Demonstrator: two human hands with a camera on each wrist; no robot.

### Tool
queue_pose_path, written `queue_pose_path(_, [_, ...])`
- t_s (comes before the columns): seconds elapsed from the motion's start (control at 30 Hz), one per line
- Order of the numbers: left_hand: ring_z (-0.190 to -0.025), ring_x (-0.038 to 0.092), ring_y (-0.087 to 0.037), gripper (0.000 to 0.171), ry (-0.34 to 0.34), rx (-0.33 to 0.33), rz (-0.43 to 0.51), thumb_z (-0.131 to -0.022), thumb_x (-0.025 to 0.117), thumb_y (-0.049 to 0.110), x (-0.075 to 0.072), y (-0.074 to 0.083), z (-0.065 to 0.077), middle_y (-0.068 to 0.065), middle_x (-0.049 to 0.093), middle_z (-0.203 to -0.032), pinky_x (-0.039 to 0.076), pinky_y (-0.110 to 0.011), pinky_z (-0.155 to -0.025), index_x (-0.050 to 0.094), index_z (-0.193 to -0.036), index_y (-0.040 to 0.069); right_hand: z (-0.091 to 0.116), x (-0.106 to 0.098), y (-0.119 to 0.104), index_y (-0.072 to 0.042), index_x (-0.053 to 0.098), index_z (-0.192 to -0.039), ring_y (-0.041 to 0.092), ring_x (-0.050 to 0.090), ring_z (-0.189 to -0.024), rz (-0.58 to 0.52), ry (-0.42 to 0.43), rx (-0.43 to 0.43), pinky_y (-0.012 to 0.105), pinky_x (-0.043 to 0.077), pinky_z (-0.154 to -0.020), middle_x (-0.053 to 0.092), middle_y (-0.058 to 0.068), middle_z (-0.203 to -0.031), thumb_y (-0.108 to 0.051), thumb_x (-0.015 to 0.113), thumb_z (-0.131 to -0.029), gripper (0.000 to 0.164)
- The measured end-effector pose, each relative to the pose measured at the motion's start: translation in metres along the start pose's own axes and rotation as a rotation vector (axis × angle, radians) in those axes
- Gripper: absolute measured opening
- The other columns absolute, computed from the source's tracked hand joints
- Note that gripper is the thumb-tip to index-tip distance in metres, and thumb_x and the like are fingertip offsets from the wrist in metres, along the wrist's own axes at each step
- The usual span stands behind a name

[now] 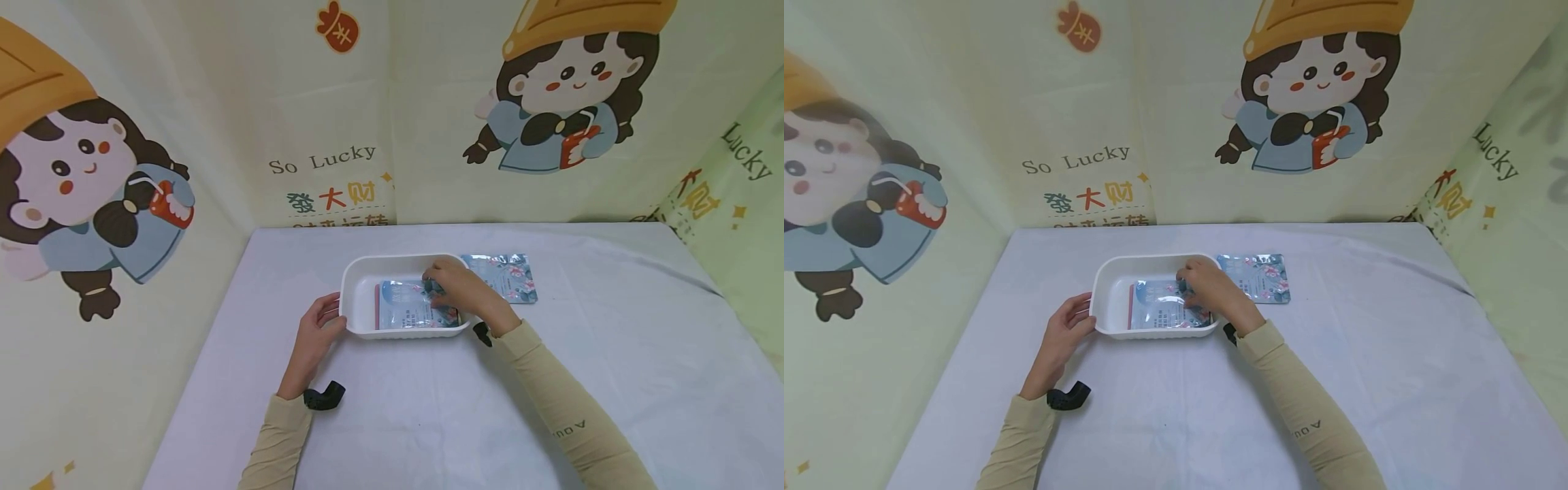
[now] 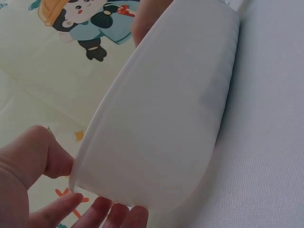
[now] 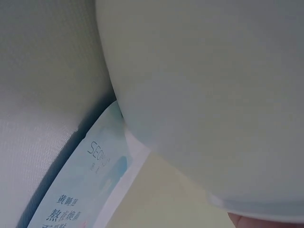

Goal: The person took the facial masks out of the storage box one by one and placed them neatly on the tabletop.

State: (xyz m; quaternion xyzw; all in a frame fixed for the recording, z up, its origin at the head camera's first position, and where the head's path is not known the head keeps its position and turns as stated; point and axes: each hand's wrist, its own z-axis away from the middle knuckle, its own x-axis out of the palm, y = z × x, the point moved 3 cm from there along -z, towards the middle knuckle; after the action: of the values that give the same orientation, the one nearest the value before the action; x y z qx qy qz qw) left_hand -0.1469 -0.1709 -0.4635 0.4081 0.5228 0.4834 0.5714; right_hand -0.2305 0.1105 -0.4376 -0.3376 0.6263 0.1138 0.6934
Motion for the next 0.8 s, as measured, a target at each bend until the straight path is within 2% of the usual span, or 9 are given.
queue_pose_path(0.2, [-0.127, 0.054, -0.033, 0.051, -0.013, -0.013, -0.020, -0.093, 0.059, 0.001, 0.001, 0.019, 0.009, -0.019, 0.054, -0.139, 0.049, -0.017, -0.089, 0.048, -0.142, 0.002, -0.003, 0.002, 0.002, -0.004, 0.069, -0.120, 0.026, 0.062, -0.113, -0.029, -0.005, 0.021, 0.040, 0.050, -0.099, 0.068, 0.011, -0.120, -0.010, 0.076, -0.085, 0.036])
queue_pose_path(0.3, [-0.126, 0.055, -0.031, 0.051, -0.014, -0.016, -0.020, -0.093, 0.060, 0.003, 0.001, 0.019, 0.009, -0.018, 0.054, -0.139, 0.049, -0.018, -0.089, 0.048, -0.142, 0.004, -0.004, 0.003, 0.004, -0.005, 0.071, -0.118, 0.025, 0.064, -0.114, -0.045, -0.002, 0.022, 0.040, 0.051, -0.099, 0.070, 0.009, -0.119, -0.005, 0.072, -0.088, 0.030])
queue_pose_path(0.33, [-0.126, 0.055, -0.031, 0.050, -0.013, -0.020, -0.021, -0.093, 0.060, 0.002, 0.001, 0.023, 0.011, -0.018, 0.054, -0.138, 0.049, -0.018, -0.089, 0.049, -0.142, 0.003, -0.004, 0.002, 0.004, -0.006, 0.072, -0.117, 0.025, 0.064, -0.113, -0.053, 0.000, 0.023, 0.041, 0.051, -0.098, 0.071, 0.009, -0.119, -0.004, 0.072, -0.088, 0.029])
queue_pose_path(0.6, [-0.126, 0.056, -0.031, 0.050, -0.003, -0.019, -0.045, -0.093, 0.060, 0.002, 0.002, 0.027, 0.012, -0.018, 0.055, -0.138, 0.050, -0.022, -0.092, 0.049, -0.142, 0.003, -0.003, -0.001, 0.006, -0.006, 0.073, -0.116, 0.024, 0.065, -0.112, -0.111, 0.017, 0.008, 0.041, 0.052, -0.097, 0.072, 0.008, -0.117, -0.004, 0.072, -0.087, 0.028])
queue_pose_path(0.8, [-0.126, 0.056, -0.031, 0.050, 0.000, -0.022, -0.058, -0.093, 0.060, 0.004, 0.001, 0.030, 0.013, -0.018, 0.055, -0.139, 0.050, -0.030, -0.097, 0.049, -0.142, 0.003, -0.001, -0.006, 0.008, -0.007, 0.072, -0.117, 0.027, 0.064, -0.114, -0.160, 0.027, -0.009, 0.043, 0.051, -0.099, 0.071, 0.008, -0.118, -0.005, 0.071, -0.089, 0.028])
